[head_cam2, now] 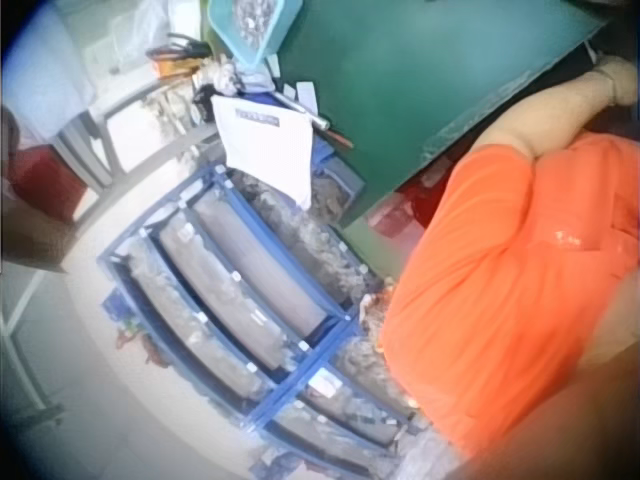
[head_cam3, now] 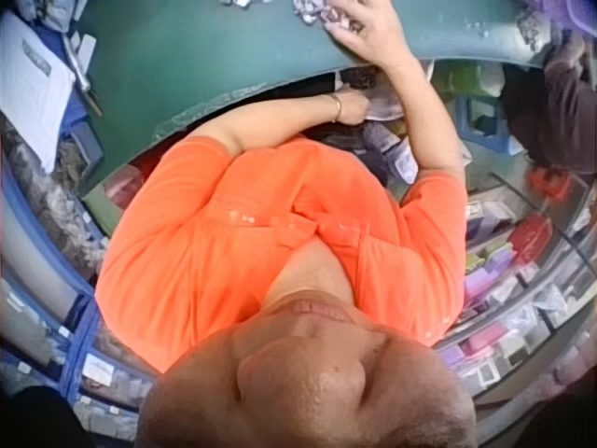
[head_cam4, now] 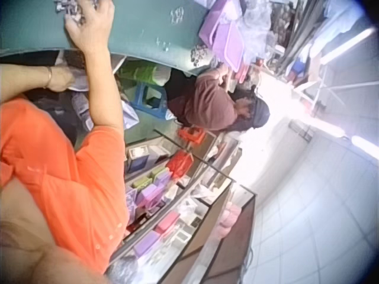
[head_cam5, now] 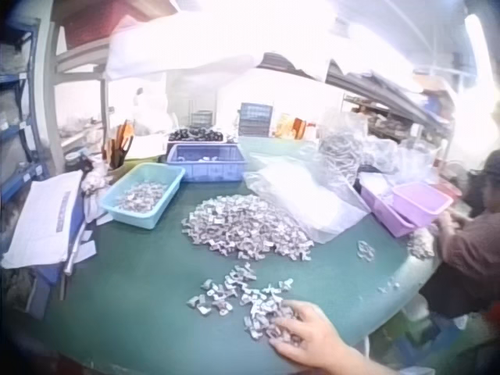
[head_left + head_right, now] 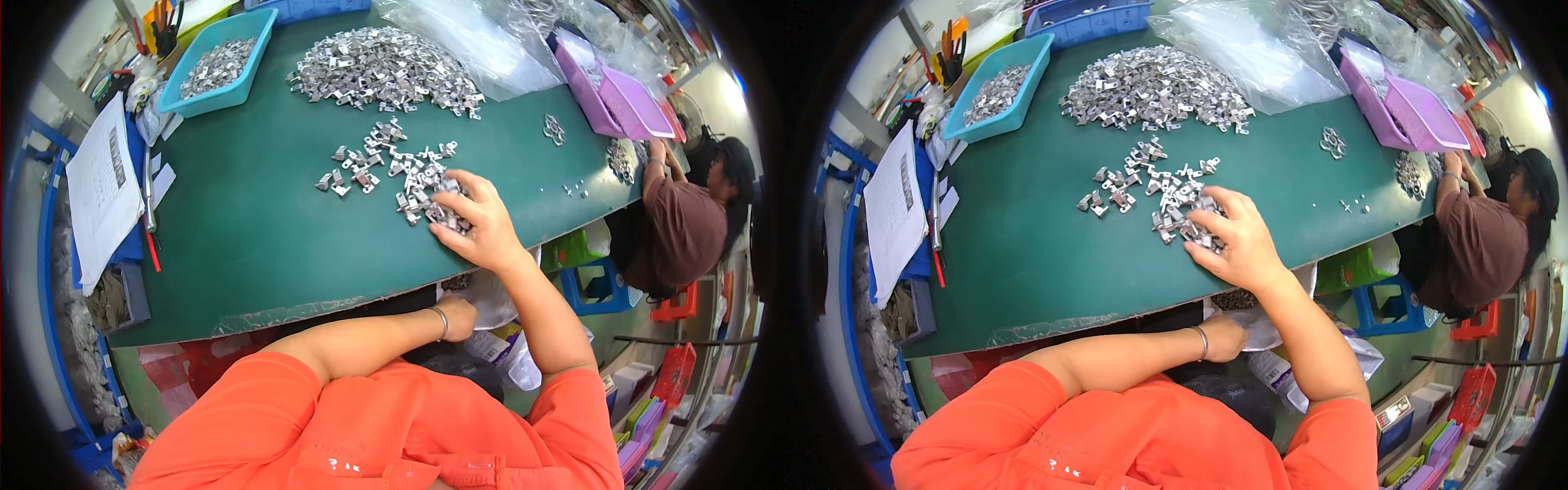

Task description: The person sits at a green table and repeatedly picks up small silver metal brackets and circular metal rings, joining them by hand. They place the assembled units into a growing pile on the table and occasionally shift the pile to continue working.

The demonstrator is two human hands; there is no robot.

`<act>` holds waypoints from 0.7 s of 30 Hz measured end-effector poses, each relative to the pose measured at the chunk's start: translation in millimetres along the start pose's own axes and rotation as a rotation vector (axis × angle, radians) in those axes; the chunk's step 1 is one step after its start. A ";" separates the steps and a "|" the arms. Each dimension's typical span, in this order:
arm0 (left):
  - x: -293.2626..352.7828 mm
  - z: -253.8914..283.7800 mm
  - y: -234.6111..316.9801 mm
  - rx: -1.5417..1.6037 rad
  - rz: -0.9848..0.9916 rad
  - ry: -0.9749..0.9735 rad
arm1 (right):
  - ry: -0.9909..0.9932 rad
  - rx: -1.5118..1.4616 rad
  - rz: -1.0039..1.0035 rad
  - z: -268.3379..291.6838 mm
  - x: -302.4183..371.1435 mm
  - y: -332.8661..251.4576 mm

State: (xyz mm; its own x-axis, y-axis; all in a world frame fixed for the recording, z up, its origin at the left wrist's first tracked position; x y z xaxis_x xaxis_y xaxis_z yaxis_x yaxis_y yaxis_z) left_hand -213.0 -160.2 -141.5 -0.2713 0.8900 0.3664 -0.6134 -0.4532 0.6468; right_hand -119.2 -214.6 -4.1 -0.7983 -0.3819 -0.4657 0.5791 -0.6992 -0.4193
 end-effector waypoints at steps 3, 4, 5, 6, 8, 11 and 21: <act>1.9 1.2 -4.7 -0.026 -0.033 0.024 | -0.025 -0.024 0.029 19.0 22.1 1.4; 2.0 0.4 -3.0 -0.027 -0.039 0.036 | -0.011 -0.007 0.033 25.2 32.8 -0.1; 0.8 -0.7 -1.4 -0.037 -0.047 0.027 | 0.003 0.016 0.033 29.7 44.1 0.3; -0.7 -2.1 -0.1 -0.047 -0.055 0.018 | 0.017 0.037 0.034 32.9 55.3 0.9; -2.6 -6.3 0.0 -0.073 -0.062 -0.008 | 0.066 0.066 0.005 34.9 75.3 -0.4; -1.7 -7.5 1.1 -0.035 -0.071 0.059 | 0.098 0.096 -0.013 30.9 107.1 2.4; 1.9 -2.5 1.5 0.066 -0.053 0.116 | -0.047 0.060 -0.306 14.2 26.2 13.8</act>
State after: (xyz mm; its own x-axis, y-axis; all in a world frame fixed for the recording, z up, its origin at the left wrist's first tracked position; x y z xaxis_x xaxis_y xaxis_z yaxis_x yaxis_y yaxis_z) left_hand -216.3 -159.1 -141.6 -0.3262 0.9108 0.2532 -0.5803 -0.4044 0.7069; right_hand -134.5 -242.9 -11.1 -0.9417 -0.1747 -0.2875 0.3007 -0.8201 -0.4868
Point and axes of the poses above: each hand's wrist, its own x-axis away from the middle knuckle, its own z-axis out of the back of the hand, y = z × x, the point moved 2 cm from there along -x, towards the middle knuckle, and after that the axes turned 1 degree about -z, right-handed, at the moved point
